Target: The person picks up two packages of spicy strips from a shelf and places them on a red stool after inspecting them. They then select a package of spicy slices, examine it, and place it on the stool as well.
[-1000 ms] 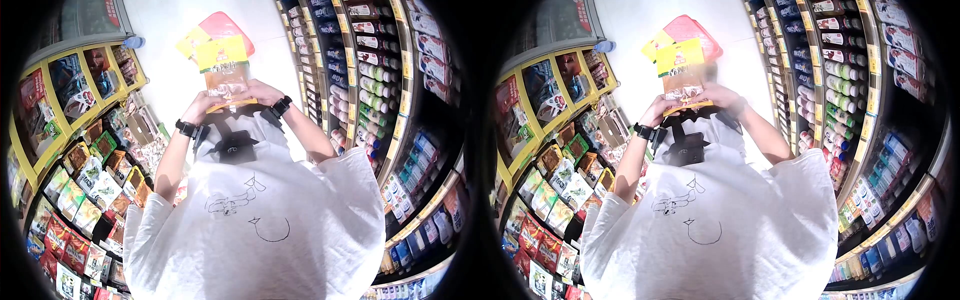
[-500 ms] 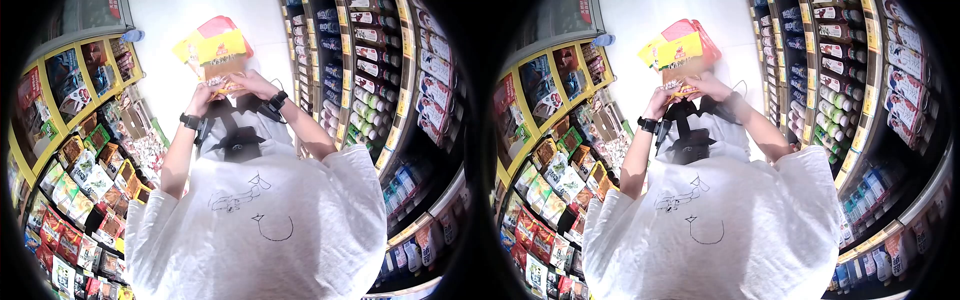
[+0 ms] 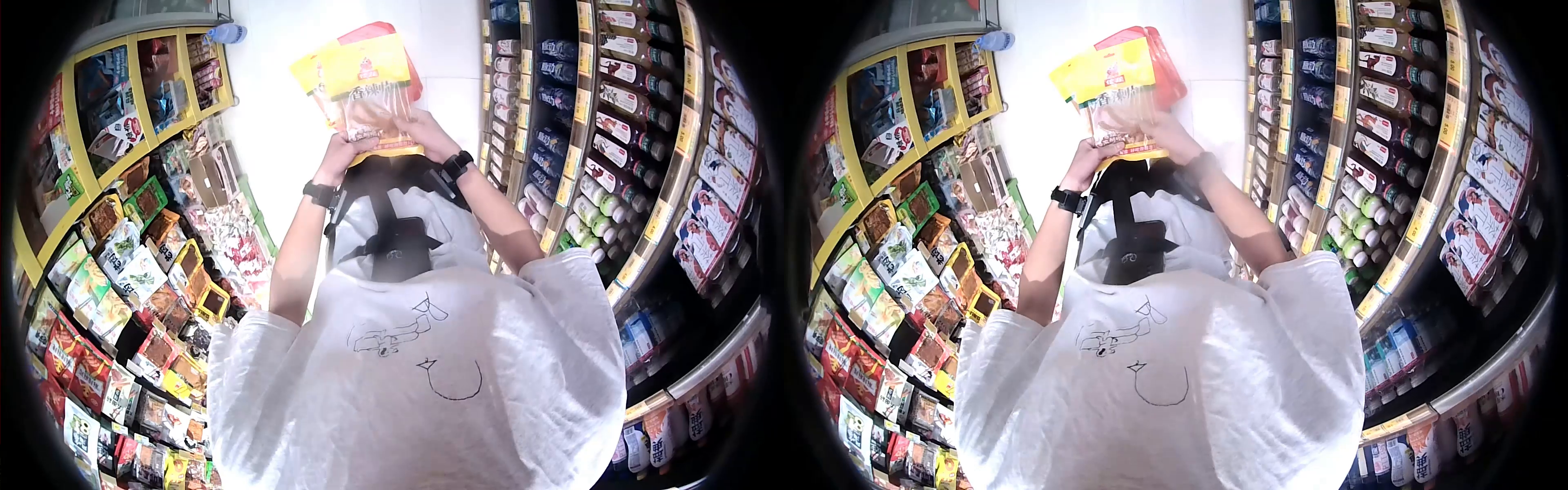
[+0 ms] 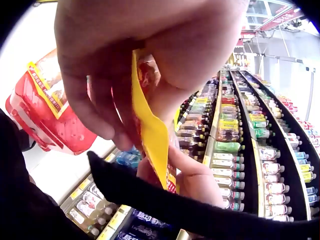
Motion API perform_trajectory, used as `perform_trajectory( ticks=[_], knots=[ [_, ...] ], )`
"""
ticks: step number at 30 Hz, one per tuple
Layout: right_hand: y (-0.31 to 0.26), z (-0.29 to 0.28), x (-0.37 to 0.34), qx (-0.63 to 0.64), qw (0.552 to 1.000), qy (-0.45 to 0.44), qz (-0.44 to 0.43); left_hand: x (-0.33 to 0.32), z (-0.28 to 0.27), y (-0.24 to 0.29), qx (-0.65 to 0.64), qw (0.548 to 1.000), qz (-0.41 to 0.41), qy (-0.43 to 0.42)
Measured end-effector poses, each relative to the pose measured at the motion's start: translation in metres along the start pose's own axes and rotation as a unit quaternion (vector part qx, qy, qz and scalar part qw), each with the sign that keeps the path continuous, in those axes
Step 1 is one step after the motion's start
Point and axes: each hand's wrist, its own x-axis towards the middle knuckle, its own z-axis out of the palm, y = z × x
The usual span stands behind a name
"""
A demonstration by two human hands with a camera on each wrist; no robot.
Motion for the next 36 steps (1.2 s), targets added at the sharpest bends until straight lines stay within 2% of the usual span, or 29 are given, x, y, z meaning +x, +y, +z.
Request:
perform_trajectory(
  ticks=[3,6,7,10,13,16,18,20,23,26,27,29,32,35,36],
  knots=[
    [-0.006,-0.012,0.017,-0.026,0.999,-0.002,-0.038,0.028,-0.006,-0.012,-0.037,0.999,-0.01,0.017],
    [0.011,-0.036,0.05,-0.107,0.994,0.021,-0.015,0.056,-0.02,-0.037,-0.06,0.994,-0.021,0.087],
    [0.013,-0.04,0.058,-0.128,0.99,0.043,-0.029,0.067,-0.023,-0.043,-0.045,0.993,-0.021,0.102],
    [0.036,-0.057,0.094,-0.166,0.985,0.021,-0.034,0.103,-0.041,-0.064,0.041,0.989,-0.009,0.142],
    [0.037,-0.064,0.124,-0.138,0.987,0.009,0.077,0.141,-0.069,-0.086,0.167,0.972,0.005,0.162],
    [0.051,-0.074,0.155,-0.136,0.987,0.02,0.085,0.159,-0.083,-0.082,0.102,0.982,-0.037,0.157],
    [0.068,-0.086,0.177,-0.14,0.986,0.054,0.073,0.181,-0.089,-0.091,0.153,0.973,-0.048,0.166],
    [0.093,-0.101,0.198,-0.157,0.982,0.093,0.046,0.178,-0.076,-0.067,0.179,0.969,-0.036,0.167],
    [0.091,-0.102,0.207,-0.213,0.971,0.102,0.048,0.161,-0.056,-0.036,0.198,0.969,0.009,0.151],
    [0.105,-0.103,0.213,-0.295,0.943,0.151,0.03,0.153,-0.065,-0.048,0.286,0.953,-0.004,0.098],
    [0.099,-0.099,0.21,-0.332,0.927,0.174,0.031,0.144,-0.065,-0.045,0.287,0.953,-0.009,0.099],
    [0.084,-0.088,0.201,-0.404,0.887,0.22,0.03,0.137,-0.086,-0.08,0.311,0.945,0.015,0.102],
    [0.09,-0.101,0.196,-0.418,0.855,0.3,0.068,0.114,-0.113,-0.091,0.348,0.931,0.009,0.112],
    [0.089,-0.103,0.184,-0.402,0.858,0.308,0.091,0.084,-0.135,-0.086,0.349,0.926,-0.012,0.144],
    [0.092,-0.106,0.181,-0.382,0.873,0.287,0.096,0.073,-0.141,-0.085,0.343,0.926,-0.018,0.156]
  ],
)
